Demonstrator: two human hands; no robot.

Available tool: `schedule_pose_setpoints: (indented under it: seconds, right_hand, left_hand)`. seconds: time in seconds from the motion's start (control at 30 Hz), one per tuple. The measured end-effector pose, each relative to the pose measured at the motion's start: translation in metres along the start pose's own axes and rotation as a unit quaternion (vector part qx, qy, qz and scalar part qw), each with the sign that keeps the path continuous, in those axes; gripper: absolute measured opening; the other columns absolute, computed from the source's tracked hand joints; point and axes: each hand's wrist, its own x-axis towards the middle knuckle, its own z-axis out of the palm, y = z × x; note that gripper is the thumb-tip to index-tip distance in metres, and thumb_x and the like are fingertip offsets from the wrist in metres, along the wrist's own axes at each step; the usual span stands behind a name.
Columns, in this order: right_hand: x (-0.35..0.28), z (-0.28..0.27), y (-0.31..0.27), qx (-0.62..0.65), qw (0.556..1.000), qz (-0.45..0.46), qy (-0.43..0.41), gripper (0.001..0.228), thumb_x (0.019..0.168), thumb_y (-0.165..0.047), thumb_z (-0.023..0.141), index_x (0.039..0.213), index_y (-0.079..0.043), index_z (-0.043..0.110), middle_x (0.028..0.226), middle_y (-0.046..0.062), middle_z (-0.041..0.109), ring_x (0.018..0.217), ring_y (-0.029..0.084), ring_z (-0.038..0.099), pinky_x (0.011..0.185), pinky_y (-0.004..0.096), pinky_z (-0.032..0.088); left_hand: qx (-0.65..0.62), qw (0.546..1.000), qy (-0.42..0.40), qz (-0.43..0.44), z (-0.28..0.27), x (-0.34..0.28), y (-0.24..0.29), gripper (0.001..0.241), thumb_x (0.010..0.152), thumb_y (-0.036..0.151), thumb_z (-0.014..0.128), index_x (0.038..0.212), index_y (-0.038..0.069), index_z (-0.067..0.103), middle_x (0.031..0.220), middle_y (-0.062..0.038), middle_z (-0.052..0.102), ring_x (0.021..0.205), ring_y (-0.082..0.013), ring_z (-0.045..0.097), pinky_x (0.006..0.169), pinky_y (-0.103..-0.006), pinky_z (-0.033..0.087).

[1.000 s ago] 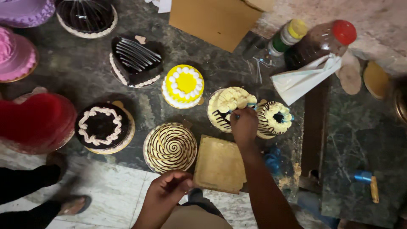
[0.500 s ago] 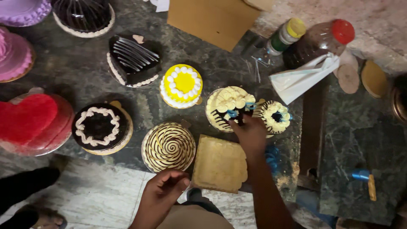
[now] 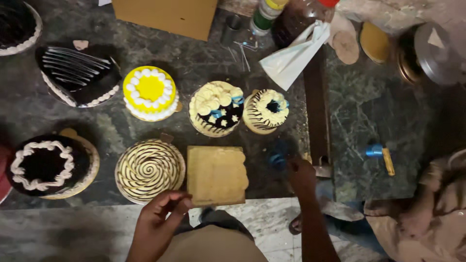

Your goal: The person handles a blue ribbon and a roll of tape, repeatedly pulling and cutting pieces of ribbon by hand.

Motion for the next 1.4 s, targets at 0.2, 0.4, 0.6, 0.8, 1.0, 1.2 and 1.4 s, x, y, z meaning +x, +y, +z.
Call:
schedule_pose_setpoints:
  seconds: [0.2,0.4,0.6,0.8,1.0,1.2,1.4]
  right_hand:
    - [0.027,0.01,0.015,-0.016,0.994,-0.11,-0.012,0.024,0.082,-0.018,0.067,0.103,-0.016,0.079,0.094,0.016,0.07,0.089,0.035,0.068,0.081,0.048,0.054]
    - [0.041,-0.01,-0.027,-0.136,0.97,-0.177,-0.094,0.021,0.082,-0.029,0.072,0.098,-0.018,0.08,0.096,0.016,0.065,0.094,0.036,0.063,0.078,0.053,0.051]
    - [0.053,-0.021,-0.009,0.035,0.984,-0.163,-0.059,0.019,0.083,-0.028,0.074,0.095,-0.015,0.081,0.096,0.013,0.07,0.096,0.033,0.064,0.083,0.047,0.052]
    - [0.057,-0.045,0.0,0.335,0.935,-0.077,-0.084,0.025,0.094,-0.029,0.072,0.107,-0.008,0.075,0.106,0.011,0.076,0.097,0.019,0.069,0.088,0.031,0.052]
    - [0.076,-0.036,-0.008,0.331,0.934,-0.118,-0.068,0.023,0.101,-0.027,0.064,0.113,-0.009,0.07,0.107,0.013,0.076,0.1,0.023,0.072,0.089,0.031,0.055]
    - [0.085,0.004,0.032,0.037,0.979,-0.201,0.0,0.025,0.102,-0.027,0.059,0.106,-0.007,0.074,0.101,0.019,0.073,0.094,0.04,0.069,0.085,0.048,0.054]
    - [0.074,-0.014,0.033,0.119,0.976,-0.176,0.037,0.019,0.101,-0.022,0.064,0.107,-0.007,0.074,0.103,0.016,0.074,0.091,0.032,0.072,0.083,0.04,0.056]
  left_hand:
    - [-0.02,0.997,0.07,-0.023,0.031,-0.015,-0.008,0.019,0.087,0.008,0.074,0.104,0.0,0.074,0.096,-0.004,0.076,0.09,-0.01,0.067,0.083,-0.0281,0.053]
    - [-0.022,0.995,0.091,-0.021,0.061,-0.032,-0.019,0.015,0.09,0.008,0.072,0.1,-0.002,0.075,0.093,-0.006,0.077,0.091,-0.0112,0.068,0.086,-0.0296,0.053]
    - [-0.018,0.992,0.124,-0.004,0.084,-0.048,-0.027,0.014,0.091,0.006,0.07,0.103,-0.002,0.073,0.097,-0.006,0.076,0.094,-0.0103,0.067,0.089,-0.0292,0.052]
    - [-0.058,0.987,0.149,0.027,0.115,-0.044,-0.028,0.017,0.091,0.005,0.071,0.105,-0.003,0.071,0.1,-0.006,0.075,0.094,-0.0116,0.065,0.085,-0.0289,0.052]
    - [0.193,0.97,0.086,0.122,0.152,-0.014,0.014,0.016,0.09,0.016,0.076,0.099,0.003,0.076,0.087,-0.004,0.075,0.08,-0.0116,0.07,0.071,-0.0265,0.055]
    - [0.205,0.968,0.069,0.125,0.175,-0.003,0.012,0.022,0.087,0.021,0.078,0.099,0.004,0.074,0.091,-0.004,0.076,0.077,-0.0117,0.07,0.065,-0.0279,0.055]
    - [0.242,0.962,0.07,0.109,0.17,0.0,-0.002,0.024,0.087,0.024,0.078,0.101,0.005,0.073,0.094,-0.006,0.077,0.075,-0.0159,0.072,0.068,-0.0296,0.057]
